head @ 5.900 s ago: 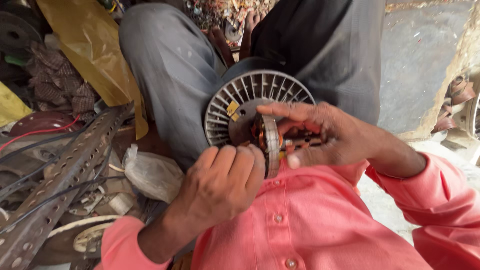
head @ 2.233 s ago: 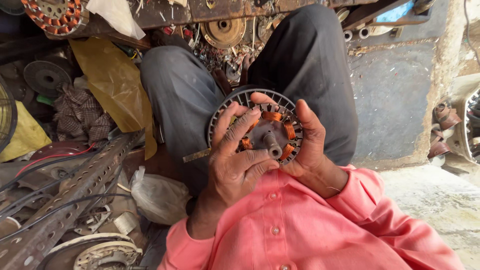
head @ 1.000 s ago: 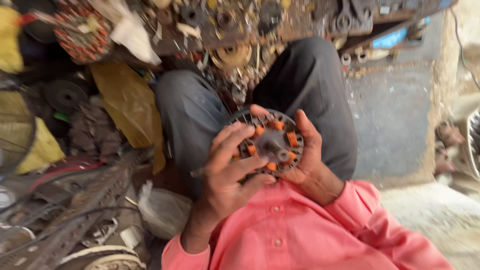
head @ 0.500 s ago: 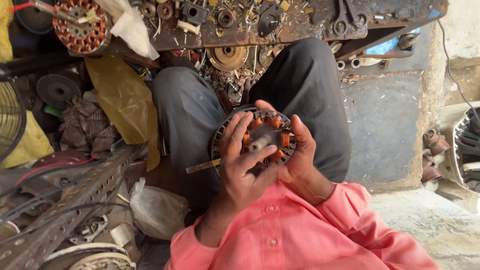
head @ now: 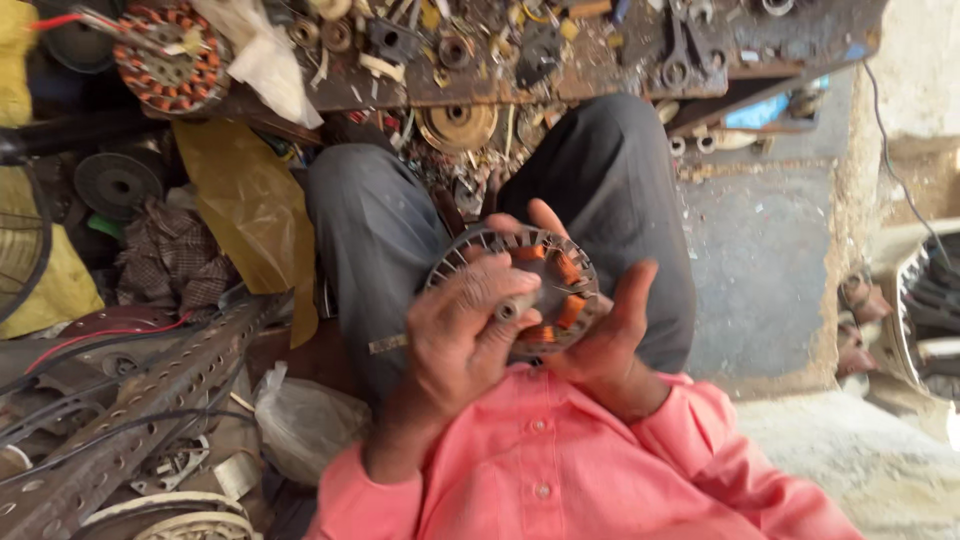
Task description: The person repairs an electric fan motor by inserting a small insulation piece into the stator coils, wrapping tape around wire connections, and fitting the metal shaft into the central hub.
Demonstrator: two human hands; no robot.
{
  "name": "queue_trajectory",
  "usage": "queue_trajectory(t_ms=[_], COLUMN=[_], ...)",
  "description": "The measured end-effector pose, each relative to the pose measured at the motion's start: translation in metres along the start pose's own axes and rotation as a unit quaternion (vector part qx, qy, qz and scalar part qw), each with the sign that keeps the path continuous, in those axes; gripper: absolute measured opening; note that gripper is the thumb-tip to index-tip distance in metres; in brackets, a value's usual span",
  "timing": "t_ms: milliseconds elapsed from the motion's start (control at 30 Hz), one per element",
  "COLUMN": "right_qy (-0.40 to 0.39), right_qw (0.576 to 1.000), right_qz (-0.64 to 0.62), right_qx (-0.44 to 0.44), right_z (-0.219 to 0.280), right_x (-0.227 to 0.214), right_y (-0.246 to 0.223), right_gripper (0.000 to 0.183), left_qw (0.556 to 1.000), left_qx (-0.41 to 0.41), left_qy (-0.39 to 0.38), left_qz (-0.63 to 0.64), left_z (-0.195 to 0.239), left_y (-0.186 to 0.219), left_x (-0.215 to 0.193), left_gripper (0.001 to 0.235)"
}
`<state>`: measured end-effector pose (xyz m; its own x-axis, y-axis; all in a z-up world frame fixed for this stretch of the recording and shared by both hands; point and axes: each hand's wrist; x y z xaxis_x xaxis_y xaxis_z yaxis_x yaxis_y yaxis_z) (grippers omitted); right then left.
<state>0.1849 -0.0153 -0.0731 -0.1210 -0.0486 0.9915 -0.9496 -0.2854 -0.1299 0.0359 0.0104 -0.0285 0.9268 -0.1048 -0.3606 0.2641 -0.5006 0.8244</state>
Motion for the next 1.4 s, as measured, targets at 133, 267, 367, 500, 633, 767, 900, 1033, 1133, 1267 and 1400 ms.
queue_trajectory(t_ms=[133,267,367,500,633,767,900,1033,1133,1267,1400], right_qy=[0.051,0.031,0.072,0.088,0.035,0.06,0.061,0.046,0.05,0.052,0.04], right_qw=[0.974,0.968,0.978,0.98,0.987,0.996,0.996,0.995,0.993,0.988,0.986], right_qz=[-0.164,-0.194,-0.138,-0.122,-0.125,-0.063,0.063,0.084,0.096,0.133,0.148], right_qx=[0.147,0.158,0.137,0.132,0.094,0.038,-0.006,-0.033,-0.04,-0.06,-0.069], right_z=[-0.004,-0.007,-0.008,0.002,0.007,0.001,-0.002,0.0,-0.001,-0.004,-0.002], right_x=[-0.012,-0.019,-0.027,-0.029,-0.031,-0.028,-0.024,-0.023,-0.027,-0.027,-0.028], right_y=[-0.017,-0.012,-0.012,-0.007,0.002,0.002,0.005,0.008,0.011,0.009,0.007], right_gripper=[0.105,0.089,0.083,0.079,0.072,0.078,0.079,0.073,0.071,0.075,0.079], left_qw=[0.988,0.995,0.994,0.992,0.992,0.995,0.989,0.988,0.986,0.991,0.994], left_qx=[0.014,-0.037,-0.04,-0.067,-0.09,-0.081,-0.079,-0.077,-0.085,-0.084,-0.094], left_qy=[-0.152,-0.09,-0.097,-0.097,-0.078,-0.039,0.043,0.057,0.052,0.048,0.055], left_qz=[0.036,0.026,-0.027,-0.036,-0.044,-0.032,-0.117,-0.118,-0.134,-0.094,-0.024], left_z=[-0.016,-0.001,0.014,0.035,0.044,0.04,0.044,0.044,0.047,0.041,0.038], left_y=[-0.007,-0.001,-0.01,-0.016,-0.021,-0.025,-0.01,-0.01,-0.008,-0.007,-0.004], left_x=[-0.03,-0.025,-0.016,-0.007,-0.004,0.003,0.031,0.039,0.044,0.047,0.049], left_gripper=[0.02,0.034,0.037,0.029,0.024,0.038,0.041,0.035,0.025,0.024,0.018])
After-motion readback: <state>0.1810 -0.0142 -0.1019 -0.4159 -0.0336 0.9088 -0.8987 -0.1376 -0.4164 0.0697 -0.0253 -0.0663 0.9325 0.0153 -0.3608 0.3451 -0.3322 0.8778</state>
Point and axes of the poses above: each hand's wrist, its own z-axis away from the middle knuckle, its own x-axis out of the palm, y = z × x, and after that the axes turned 3 degrees about -y, right-handed
